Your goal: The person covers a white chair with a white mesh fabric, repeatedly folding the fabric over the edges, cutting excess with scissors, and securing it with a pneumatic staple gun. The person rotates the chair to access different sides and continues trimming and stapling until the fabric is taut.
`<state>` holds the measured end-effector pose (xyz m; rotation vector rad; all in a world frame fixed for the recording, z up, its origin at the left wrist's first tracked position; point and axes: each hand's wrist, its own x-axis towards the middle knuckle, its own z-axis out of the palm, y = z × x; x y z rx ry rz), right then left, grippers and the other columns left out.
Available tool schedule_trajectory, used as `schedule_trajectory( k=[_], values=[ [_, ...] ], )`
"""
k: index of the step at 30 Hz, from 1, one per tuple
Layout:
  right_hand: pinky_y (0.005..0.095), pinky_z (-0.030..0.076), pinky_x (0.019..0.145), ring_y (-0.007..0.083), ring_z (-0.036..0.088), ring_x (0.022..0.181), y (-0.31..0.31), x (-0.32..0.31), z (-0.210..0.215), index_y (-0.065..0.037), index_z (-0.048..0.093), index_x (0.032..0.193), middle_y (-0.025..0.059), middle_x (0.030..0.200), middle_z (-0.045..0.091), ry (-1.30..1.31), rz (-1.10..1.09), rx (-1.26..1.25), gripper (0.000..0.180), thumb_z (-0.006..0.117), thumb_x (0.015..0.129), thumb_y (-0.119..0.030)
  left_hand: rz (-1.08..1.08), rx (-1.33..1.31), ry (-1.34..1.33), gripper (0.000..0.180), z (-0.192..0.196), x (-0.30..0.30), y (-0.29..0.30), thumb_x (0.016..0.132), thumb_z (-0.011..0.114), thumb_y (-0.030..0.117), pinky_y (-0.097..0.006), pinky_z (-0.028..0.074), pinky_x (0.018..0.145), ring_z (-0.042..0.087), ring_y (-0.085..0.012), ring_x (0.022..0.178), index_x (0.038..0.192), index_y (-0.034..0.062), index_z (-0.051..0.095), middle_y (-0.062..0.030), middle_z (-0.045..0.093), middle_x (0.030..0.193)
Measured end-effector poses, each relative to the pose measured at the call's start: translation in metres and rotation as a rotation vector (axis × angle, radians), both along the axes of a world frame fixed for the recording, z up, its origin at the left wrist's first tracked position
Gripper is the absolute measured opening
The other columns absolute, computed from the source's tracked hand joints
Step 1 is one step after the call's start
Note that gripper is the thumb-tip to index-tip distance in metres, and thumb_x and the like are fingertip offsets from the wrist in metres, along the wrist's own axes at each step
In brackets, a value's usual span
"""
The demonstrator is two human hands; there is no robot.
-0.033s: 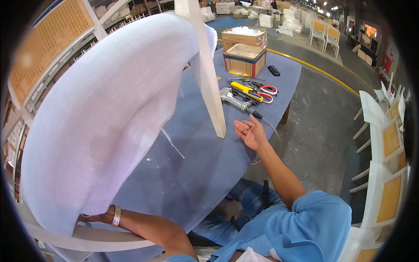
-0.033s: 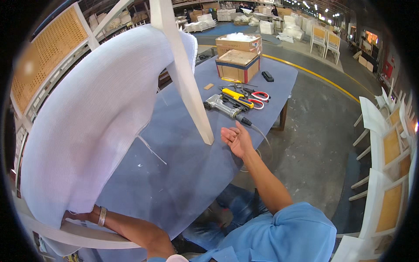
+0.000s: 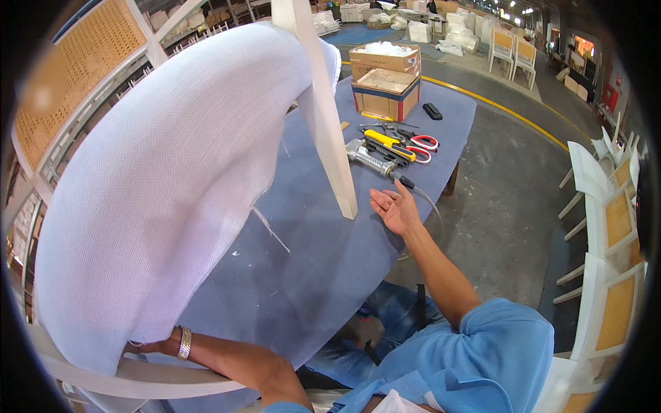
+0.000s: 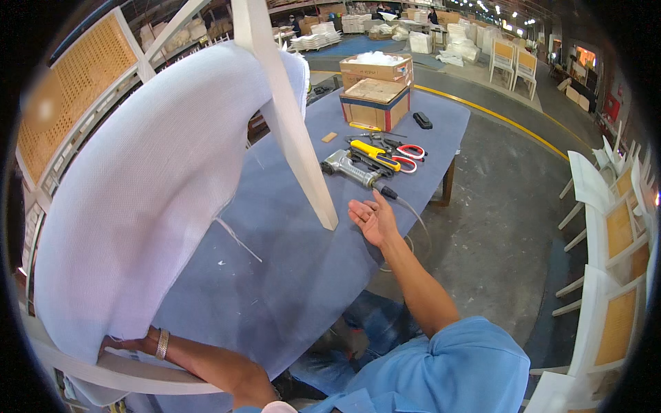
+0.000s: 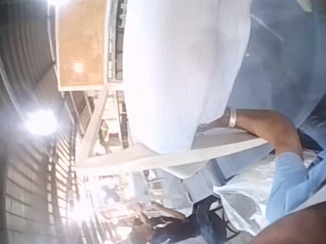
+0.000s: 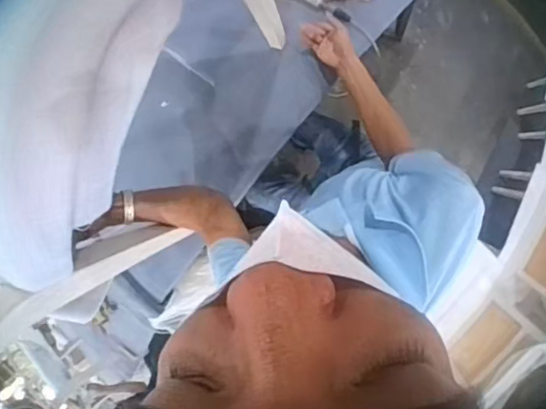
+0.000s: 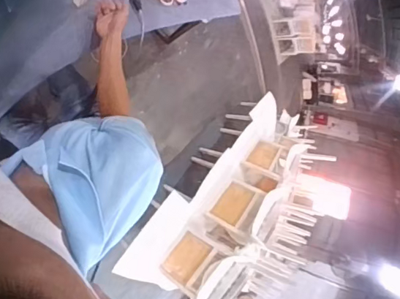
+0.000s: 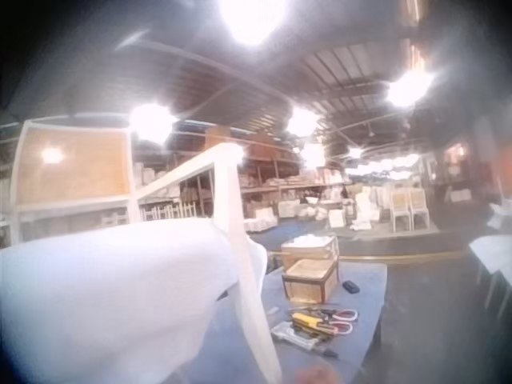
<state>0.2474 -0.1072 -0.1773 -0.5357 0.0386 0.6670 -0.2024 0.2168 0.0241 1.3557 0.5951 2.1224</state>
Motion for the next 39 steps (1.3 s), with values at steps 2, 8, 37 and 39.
schedule_trajectory(
  k=[2,8,37,39],
  values=[
    [0.0455,0.051,0.1,0.0338,0.063,0.114,0.022,0.021,-0.007,0.009,0.014,0.148,0.0268,0.141,0.046,0.034,-0.074,0.069,0.086,0.061,0.095,-0.041,0.026,-0.008,0.008,0.029,-0.004,-0.001,-0.003,0.093,0.068,0.012,-0.03,0.053,0.08,0.064,-0.015,0.088,0.118,-0.0012,0.063,-0.0077,0.068,0.103],
    [0.0466,0.048,0.102,0.0333,0.055,0.125,0.078,0.07,-0.003,0.006,0.014,0.152,0.0201,0.155,0.03,0.107,-0.185,0.133,0.094,0.064,0.092,-0.046,0.066,-0.032,0.036,0.029,-0.011,0.01,-0.012,0.093,0.068,0.012,-0.03,0.054,0.079,0.064,-0.0149,0.088,0.118,-0.0012,0.063,-0.0077,0.068,0.103],
    [0.0371,0.05,0.086,0.0289,0.067,0.099,-0.074,0.052,0.028,-0.004,0.065,0.116,0.0161,0.105,0.071,-1.122,-0.064,-1.189,0.049,0.078,0.077,-0.031,0.049,-0.048,0.022,0.027,-0.015,0.012,-0.031,0.095,0.065,0.014,-0.03,0.054,0.077,0.065,-0.0143,0.086,0.117,-0.0014,0.063,-0.0076,0.069,0.101],
    [0.0384,0.051,0.084,0.029,0.068,0.1,-0.078,0.04,0.015,-0.004,0.066,0.115,0.0178,0.102,0.071,-1.127,-0.179,-1.186,0.046,0.076,0.079,-0.03,0.026,-0.052,0.003,0.026,-0.018,0.017,-0.032,0.095,0.065,0.014,-0.03,0.054,0.077,0.065,-0.0142,0.086,0.117,-0.0014,0.063,-0.0076,0.069,0.101]
  ],
)
